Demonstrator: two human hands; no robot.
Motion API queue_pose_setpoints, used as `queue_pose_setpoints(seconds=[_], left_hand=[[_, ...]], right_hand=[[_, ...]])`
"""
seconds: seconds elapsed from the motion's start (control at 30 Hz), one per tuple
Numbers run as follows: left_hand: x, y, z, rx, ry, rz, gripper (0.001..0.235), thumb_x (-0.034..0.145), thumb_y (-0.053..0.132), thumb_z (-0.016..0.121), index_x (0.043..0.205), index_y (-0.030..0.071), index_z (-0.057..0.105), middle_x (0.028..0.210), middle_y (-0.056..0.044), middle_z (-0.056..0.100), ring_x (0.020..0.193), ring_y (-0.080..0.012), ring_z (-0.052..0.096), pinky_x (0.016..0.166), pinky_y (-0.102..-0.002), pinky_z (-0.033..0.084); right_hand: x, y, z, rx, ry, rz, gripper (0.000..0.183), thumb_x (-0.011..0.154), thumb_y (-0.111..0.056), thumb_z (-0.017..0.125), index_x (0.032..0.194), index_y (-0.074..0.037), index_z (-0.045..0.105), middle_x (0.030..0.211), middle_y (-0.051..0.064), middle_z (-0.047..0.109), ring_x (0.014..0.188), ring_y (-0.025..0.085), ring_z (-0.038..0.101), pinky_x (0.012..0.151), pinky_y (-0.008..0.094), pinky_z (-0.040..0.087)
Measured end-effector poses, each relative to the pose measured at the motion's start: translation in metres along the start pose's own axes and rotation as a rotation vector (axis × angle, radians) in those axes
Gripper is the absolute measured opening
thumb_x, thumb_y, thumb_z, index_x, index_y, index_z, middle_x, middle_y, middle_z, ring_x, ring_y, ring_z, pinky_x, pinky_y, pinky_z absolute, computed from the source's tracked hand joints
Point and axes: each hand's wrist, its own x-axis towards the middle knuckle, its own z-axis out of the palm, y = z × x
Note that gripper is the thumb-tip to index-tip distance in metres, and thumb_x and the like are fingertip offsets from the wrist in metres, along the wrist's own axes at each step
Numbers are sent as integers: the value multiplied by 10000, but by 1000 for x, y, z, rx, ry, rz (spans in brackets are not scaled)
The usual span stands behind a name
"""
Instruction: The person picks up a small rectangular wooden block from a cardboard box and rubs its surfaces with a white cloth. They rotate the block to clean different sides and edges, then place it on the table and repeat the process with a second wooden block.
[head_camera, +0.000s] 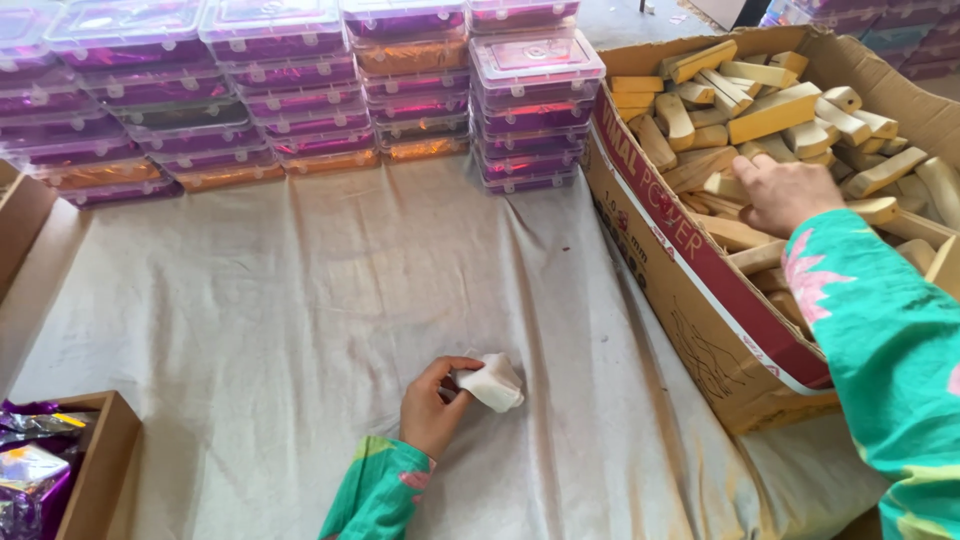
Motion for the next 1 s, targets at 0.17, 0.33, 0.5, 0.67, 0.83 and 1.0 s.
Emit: queue_pose_setpoints(seconds=[0.17, 0.33, 0.5, 0.67, 0.83, 1.0], left_hand=[[-4, 13, 0, 29, -2, -42, 332, 768, -11, 695, 1061, 131, 762, 931, 8, 767, 679, -113, 654, 627, -263, 543], [-4, 23, -2, 91, -28, -32, 333, 760, 3, 711, 1056, 148, 756, 947, 3, 756, 693, -120, 667, 645, -271, 556], [-5, 30, -3, 106, -43, -40, 306, 766, 33, 738, 1048, 151, 753, 953, -2, 744, 676, -141, 649, 639, -278, 555], [-4, 26, -4, 91, -61, -7, 308, 767, 25, 727, 1053, 138, 750, 967, -13, 740, 675, -146, 652, 636, -285, 555], [-3, 25, -5, 78, -56, 13, 302, 776, 24, 716, 1058, 127, 745, 974, -22, 738, 673, -151, 652, 634, -289, 559], [-4, 24, -5, 97, -52, 33, 311, 768, 32, 713, 1061, 133, 741, 1001, -21, 747, 702, -166, 674, 655, -295, 567]], right_hand=[[25, 7, 43, -231, 154, -227, 274, 910, -157, 666, 1180, -196, 687, 1399, 68, 581, 1017, 204, 734, 896, 377, 613], [39, -10, 31, -199, 135, -326, 530, 789, -108, 680, 1264, -342, 654, 1706, 16, 193, 960, 222, 725, 866, 423, 600], [42, -7, 44, -85, -109, -193, 581, 791, -162, 708, 1345, -299, 598, 1727, 46, 189, 1007, 242, 736, 789, 392, 618], [38, -5, 43, -161, -107, -153, 570, 885, -217, 690, 1430, -334, 570, 1382, 130, 539, 1000, 233, 755, 776, 363, 646], [31, 16, 33, -149, -90, 7, 560, 986, -233, 645, 1474, -494, 561, 1223, 108, 617, 966, 239, 770, 762, 390, 656], [20, 34, 26, -222, 258, 116, 593, 856, -316, 784, 1420, -437, 649, 1190, 60, 625, 926, 232, 756, 692, 384, 631]])
